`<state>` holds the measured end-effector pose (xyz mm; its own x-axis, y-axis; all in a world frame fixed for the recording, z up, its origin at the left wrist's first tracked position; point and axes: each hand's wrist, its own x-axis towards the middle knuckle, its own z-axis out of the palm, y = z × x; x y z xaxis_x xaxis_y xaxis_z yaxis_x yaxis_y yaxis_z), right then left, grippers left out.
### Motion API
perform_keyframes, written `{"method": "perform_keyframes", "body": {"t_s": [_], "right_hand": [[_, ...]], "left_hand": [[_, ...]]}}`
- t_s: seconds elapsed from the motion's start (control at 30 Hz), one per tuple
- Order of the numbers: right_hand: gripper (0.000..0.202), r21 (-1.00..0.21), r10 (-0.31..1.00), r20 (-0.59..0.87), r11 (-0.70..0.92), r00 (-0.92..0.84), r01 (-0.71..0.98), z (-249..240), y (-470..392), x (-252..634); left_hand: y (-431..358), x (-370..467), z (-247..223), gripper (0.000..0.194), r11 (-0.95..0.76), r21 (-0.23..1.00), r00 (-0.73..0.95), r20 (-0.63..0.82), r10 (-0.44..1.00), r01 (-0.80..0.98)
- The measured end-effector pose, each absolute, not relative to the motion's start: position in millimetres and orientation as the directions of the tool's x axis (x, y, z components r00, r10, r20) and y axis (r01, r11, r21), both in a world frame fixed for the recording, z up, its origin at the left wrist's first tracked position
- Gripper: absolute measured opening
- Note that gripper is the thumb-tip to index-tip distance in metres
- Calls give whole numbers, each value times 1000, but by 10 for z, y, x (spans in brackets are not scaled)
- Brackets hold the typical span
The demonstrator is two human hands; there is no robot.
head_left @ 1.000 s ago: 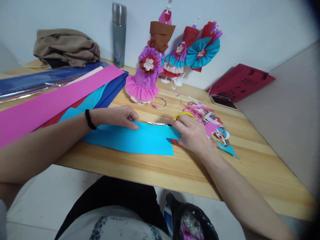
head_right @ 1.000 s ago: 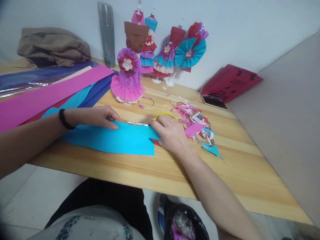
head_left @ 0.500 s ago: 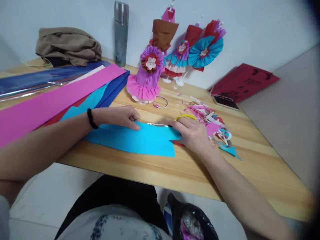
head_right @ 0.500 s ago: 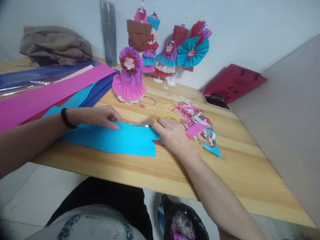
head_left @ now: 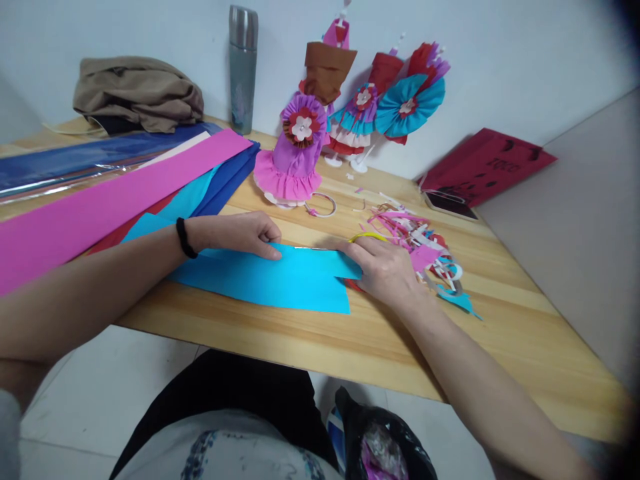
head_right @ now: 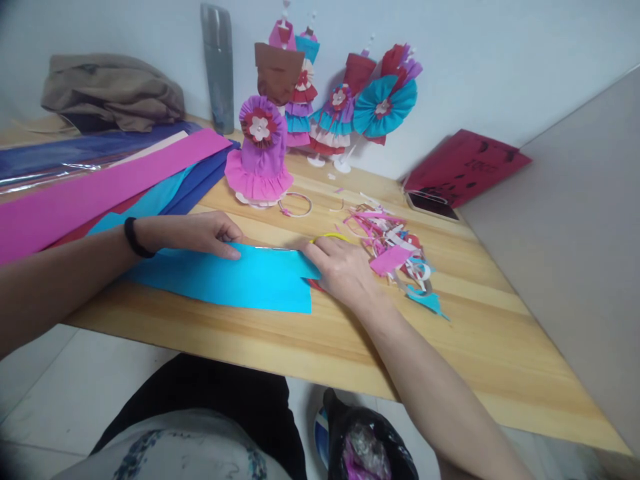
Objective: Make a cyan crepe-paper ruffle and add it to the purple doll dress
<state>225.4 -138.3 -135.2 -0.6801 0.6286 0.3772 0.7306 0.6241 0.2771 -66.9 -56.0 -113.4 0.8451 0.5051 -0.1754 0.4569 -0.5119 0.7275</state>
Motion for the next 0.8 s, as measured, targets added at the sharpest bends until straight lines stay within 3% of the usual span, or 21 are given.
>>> {"method": "perform_keyframes", "body": {"t_s": [0.13,0.8], "right_hand": [[27,230,661,351,626,-663,745,-1328,-1378,2233],[17,240,604,427,642,-673,728,-1434,-1329,2131]], "left_hand": [[-558,-671,-1147,32,-509,737,850,-168,499,445],[-593,-601,-1119,29,-543,726,869,-154,470,423]]}}
